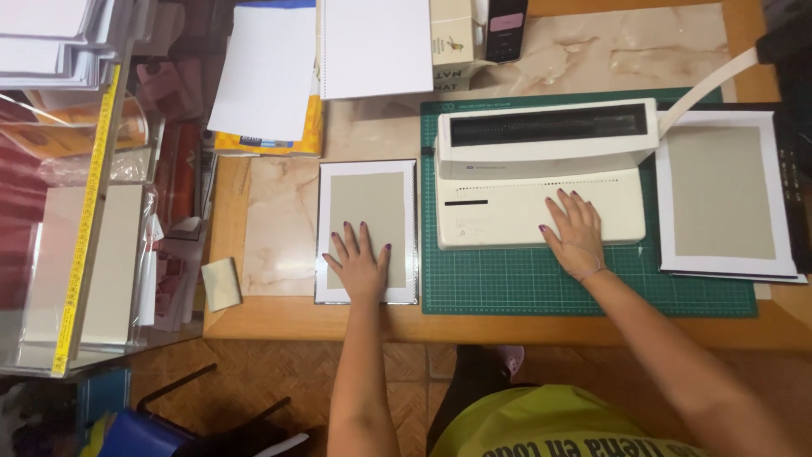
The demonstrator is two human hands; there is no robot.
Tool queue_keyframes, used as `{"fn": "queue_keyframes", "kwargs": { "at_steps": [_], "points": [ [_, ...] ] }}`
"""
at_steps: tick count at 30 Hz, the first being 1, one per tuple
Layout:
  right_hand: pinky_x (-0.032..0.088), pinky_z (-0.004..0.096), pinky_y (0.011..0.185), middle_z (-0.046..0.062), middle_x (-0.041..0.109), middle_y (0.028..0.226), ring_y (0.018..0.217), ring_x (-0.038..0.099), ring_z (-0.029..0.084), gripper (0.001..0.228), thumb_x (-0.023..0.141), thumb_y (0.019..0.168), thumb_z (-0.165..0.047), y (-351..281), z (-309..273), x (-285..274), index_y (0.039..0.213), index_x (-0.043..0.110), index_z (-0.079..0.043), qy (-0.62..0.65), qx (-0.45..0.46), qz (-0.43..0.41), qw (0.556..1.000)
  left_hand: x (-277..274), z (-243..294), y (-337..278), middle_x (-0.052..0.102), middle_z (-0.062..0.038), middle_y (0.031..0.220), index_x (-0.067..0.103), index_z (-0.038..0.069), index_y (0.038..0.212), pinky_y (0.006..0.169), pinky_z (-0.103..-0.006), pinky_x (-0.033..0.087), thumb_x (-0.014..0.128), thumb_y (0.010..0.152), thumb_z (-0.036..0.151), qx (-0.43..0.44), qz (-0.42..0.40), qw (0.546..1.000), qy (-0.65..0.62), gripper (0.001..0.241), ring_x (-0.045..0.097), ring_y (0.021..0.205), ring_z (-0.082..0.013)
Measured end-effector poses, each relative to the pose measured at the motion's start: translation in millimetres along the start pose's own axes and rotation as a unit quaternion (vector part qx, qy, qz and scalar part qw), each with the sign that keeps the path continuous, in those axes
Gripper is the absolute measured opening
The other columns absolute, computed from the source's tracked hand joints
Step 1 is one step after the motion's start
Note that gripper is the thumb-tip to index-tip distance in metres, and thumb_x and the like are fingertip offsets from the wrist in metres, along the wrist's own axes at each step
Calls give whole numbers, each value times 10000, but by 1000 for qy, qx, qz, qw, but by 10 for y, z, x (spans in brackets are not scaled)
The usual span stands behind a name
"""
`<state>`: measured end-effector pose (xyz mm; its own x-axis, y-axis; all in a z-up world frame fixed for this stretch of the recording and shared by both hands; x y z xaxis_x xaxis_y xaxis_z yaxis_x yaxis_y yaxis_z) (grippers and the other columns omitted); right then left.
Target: The person places a framed document into a laminating machine and pulls the handle to feed it through. They then retrieve a black book from the table, place it into the machine, and pull the handle again. The person repeats this process with another framed document, feeding it through the laminator.
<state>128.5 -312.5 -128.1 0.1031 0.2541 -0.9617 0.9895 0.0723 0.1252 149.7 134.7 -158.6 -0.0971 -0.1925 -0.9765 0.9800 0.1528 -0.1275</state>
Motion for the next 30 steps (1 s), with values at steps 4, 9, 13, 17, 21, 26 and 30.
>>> {"fn": "queue_keyframes", "kwargs": {
  "at_steps": [4, 9, 13, 17, 21, 26, 30],
  "points": [
    [208, 537, 1265, 49, 361, 1651, 1554, 280, 296, 561, 440, 1068, -504, 13, 67, 20, 1560, 447, -234, -25, 0, -7, 1000, -161, 523, 94, 235, -97, 1723, 342, 234, 1627, 1204, -713, 122, 521, 973, 576, 27, 45, 998, -32, 760, 195, 1573, -389],
    [246, 552, 1240, 51, 388, 1619, 1533, 310, 316, 535, 487, 1047, -464, 44, 124, 4, 1537, 464, -253, -29, -9, -6, 1000, -397, 2025, -11, 412, -147, 1614, 534, 203, 1500, 1160, -698, 262, 636, 957, 438, 251, 164, 947, -116, 601, 348, 1483, -464],
    [248, 553, 1236, 43, 393, 1610, 1532, 313, 308, 525, 496, 1038, -459, 38, 324, -35, 1521, 479, -254, -27, 5, -2, 1000, -219, 2863, -267, 315, -133, 1683, 496, 207, 1523, 1188, -678, 249, 581, 997, 404, 339, 134, 922, -131, 567, 253, 1552, -447],
    [247, 549, 1234, 31, 380, 1615, 1536, 303, 294, 500, 523, 1029, -395, -103, 608, -187, 1512, 490, -269, -24, 30, 10, 999, 87, 3389, -566, 280, -89, 1699, 485, 237, 1520, 1214, -656, 235, 530, 1013, 439, 392, 53, 909, -129, 548, 216, 1573, -419],
    [288, 540, 1214, 45, 433, 1583, 1505, 368, 304, 496, 617, 953, -305, -265, 973, -420, 1443, 561, -249, -18, 30, 73, 997, 208, 3867, -835, 278, -103, 1695, 479, 218, 1528, 1239, -619, 218, 510, 1036, 387, 417, -2, 898, -141, 520, 210, 1577, -418],
    [306, 514, 1199, 64, 485, 1538, 1474, 409, 312, 435, 643, 946, -254, -488, 1707, -753, 1379, 623, -208, -7, 31, 119, 992, 318, 4538, -1211, 306, -141, 1674, 492, 176, 1508, 1233, -580, 289, 590, 989, 309, 425, -3, 884, -193, 544, 268, 1553, -437],
    [295, 518, 1199, 85, 478, 1533, 1467, 398, 335, 409, 649, 948, -229, -651, 2311, -991, 1353, 634, -170, -7, 32, 165, 986, 592, 5117, -1539, 380, -149, 1628, 532, 170, 1477, 1212, -567, 358, 666, 927, 274, 429, -14, 866, -256, 576, 355, 1516, -448]
  ]
}}
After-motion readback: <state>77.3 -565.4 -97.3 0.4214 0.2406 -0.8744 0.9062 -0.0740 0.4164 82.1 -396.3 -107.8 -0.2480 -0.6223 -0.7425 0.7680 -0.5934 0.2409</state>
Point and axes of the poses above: each hand's wrist, its own y-axis towards the middle knuckle, its own x-axis out of the palm, z = x × y, the point moved 8 cm from there along y, towards the middle knuckle
